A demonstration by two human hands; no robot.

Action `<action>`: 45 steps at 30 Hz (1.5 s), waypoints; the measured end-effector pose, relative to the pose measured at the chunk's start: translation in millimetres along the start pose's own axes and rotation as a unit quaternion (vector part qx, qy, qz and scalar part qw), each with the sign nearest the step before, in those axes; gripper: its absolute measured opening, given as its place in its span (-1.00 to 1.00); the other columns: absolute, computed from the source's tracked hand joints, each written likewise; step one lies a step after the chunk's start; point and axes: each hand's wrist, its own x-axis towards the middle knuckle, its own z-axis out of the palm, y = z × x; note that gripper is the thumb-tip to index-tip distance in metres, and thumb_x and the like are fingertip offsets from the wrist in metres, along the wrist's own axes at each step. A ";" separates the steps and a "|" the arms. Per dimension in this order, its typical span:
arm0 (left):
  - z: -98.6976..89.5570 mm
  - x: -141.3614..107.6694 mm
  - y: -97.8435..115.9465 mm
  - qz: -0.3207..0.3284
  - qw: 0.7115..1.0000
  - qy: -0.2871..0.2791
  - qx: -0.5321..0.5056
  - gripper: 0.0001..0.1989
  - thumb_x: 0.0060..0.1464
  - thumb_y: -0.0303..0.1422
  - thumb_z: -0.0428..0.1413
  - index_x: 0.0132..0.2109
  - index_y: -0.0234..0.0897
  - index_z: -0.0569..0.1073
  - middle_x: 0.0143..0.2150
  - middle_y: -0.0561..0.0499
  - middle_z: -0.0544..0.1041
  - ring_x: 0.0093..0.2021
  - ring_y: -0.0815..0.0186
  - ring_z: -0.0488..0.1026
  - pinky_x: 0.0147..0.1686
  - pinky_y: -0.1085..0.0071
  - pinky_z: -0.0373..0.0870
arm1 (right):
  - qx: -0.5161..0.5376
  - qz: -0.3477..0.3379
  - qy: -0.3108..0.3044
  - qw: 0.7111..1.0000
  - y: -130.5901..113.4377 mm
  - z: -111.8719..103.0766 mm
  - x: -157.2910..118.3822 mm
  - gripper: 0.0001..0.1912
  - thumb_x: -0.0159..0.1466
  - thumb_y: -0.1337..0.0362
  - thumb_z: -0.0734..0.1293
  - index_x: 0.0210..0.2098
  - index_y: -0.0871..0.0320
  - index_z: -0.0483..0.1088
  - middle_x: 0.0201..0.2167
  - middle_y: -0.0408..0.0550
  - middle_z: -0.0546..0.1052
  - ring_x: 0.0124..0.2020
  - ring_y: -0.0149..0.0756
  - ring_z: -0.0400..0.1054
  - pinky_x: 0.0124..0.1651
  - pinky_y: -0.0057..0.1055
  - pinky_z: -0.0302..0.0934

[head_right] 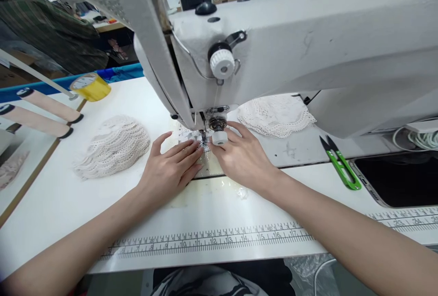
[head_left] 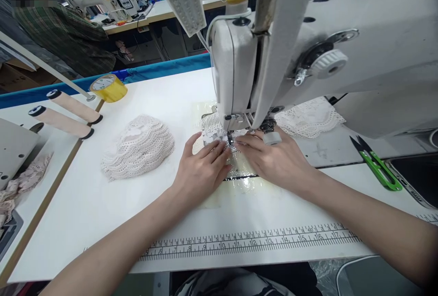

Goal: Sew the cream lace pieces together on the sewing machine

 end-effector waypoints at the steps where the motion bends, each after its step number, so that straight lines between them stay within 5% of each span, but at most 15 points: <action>1: 0.6 0.1 -0.5 -0.001 1.000 0.001 -0.001 -0.78 0.27 -0.37 0.05 -0.01 -0.30 0.51 -0.04 -0.04 0.62 0.03 0.22 0.54 0.27 0.02 0.06 | -0.001 0.001 -0.003 1.000 0.1 0.4 0.0 -0.69 0.27 0.48 0.24 -0.07 0.22 0.52 -0.24 -0.03 0.63 -0.14 -0.18 0.41 0.19 -0.11 0.06; 23: -1.8 2.5 -9.7 -0.018 1.000 -0.008 -0.013 -0.75 0.29 -0.39 0.01 0.06 -0.25 0.47 0.05 -0.02 0.58 0.08 0.24 0.50 0.23 0.09 0.17 | -0.031 0.005 -0.033 0.999 2.1 2.3 1.3 -0.61 0.25 0.51 0.18 -0.02 0.22 0.50 -0.22 -0.02 0.63 -0.08 -0.15 0.41 0.23 -0.09 0.02; 28: -5.0 1.3 -19.3 -0.026 0.997 -0.055 0.045 -0.65 0.32 -0.28 -0.01 0.15 -0.34 0.40 0.18 -0.13 0.47 0.17 0.14 0.42 0.13 0.14 0.27 | -0.033 -0.001 -0.037 0.999 2.8 -1.8 2.6 -0.60 0.23 0.55 0.14 -0.14 0.22 0.55 -0.19 0.01 0.62 -0.08 -0.18 0.41 0.25 -0.11 0.01; 31: -13.8 -0.5 -16.2 -0.010 0.995 -0.031 0.093 -0.69 0.29 -0.20 0.02 0.01 -0.29 0.48 -0.07 -0.08 0.62 -0.15 0.18 0.58 -0.03 0.13 0.31 | -0.016 -0.005 -0.016 1.000 4.2 -3.0 1.9 -0.60 0.19 0.58 0.13 -0.21 0.22 0.55 -0.21 0.00 0.62 -0.09 -0.18 0.42 0.23 -0.10 0.05; 34: -21.9 1.0 -12.6 0.002 0.994 0.033 0.108 -0.82 0.26 -0.29 0.08 -0.25 -0.25 0.52 -0.49 0.10 0.56 -0.55 0.35 0.46 -0.29 0.24 0.28 | -0.005 -0.005 0.000 1.000 2.8 -5.0 0.8 -0.62 0.20 0.59 0.16 -0.17 0.23 0.54 -0.25 -0.01 0.63 -0.19 -0.21 0.44 0.15 -0.14 0.13; 36: -22.2 3.6 -13.1 0.018 0.996 0.043 0.078 -0.88 0.24 -0.38 0.08 -0.23 -0.26 0.52 -0.44 0.08 0.58 -0.45 0.34 0.51 -0.27 0.26 0.31 | 0.009 -0.008 0.013 1.000 -0.7 -6.8 0.9 -0.63 0.23 0.58 0.18 -0.11 0.24 0.52 -0.25 -0.03 0.63 -0.26 -0.26 0.44 0.06 -0.21 0.18; 40: -12.8 6.4 -17.8 0.055 0.998 -0.013 -0.017 -0.75 0.25 -0.49 0.03 0.05 -0.30 0.45 0.01 -0.06 0.58 0.05 0.27 0.49 0.10 0.23 0.29 | 0.054 -0.016 0.023 0.998 -9.0 -9.2 2.3 -0.65 0.26 0.60 0.17 -0.13 0.24 0.50 -0.22 -0.04 0.62 -0.30 -0.32 0.44 -0.18 -0.34 0.21; 45: -7.7 3.8 -14.5 0.020 0.995 -0.070 -0.067 -0.70 0.29 -0.35 0.01 0.10 -0.28 0.45 -0.01 -0.10 0.57 -0.03 0.23 0.50 0.10 0.17 0.30 | 0.044 0.018 -0.001 0.999 -9.4 -6.5 1.4 -0.67 0.21 0.61 0.16 -0.32 0.23 0.51 -0.26 -0.02 0.60 -0.42 -0.35 0.36 -0.27 -0.36 0.16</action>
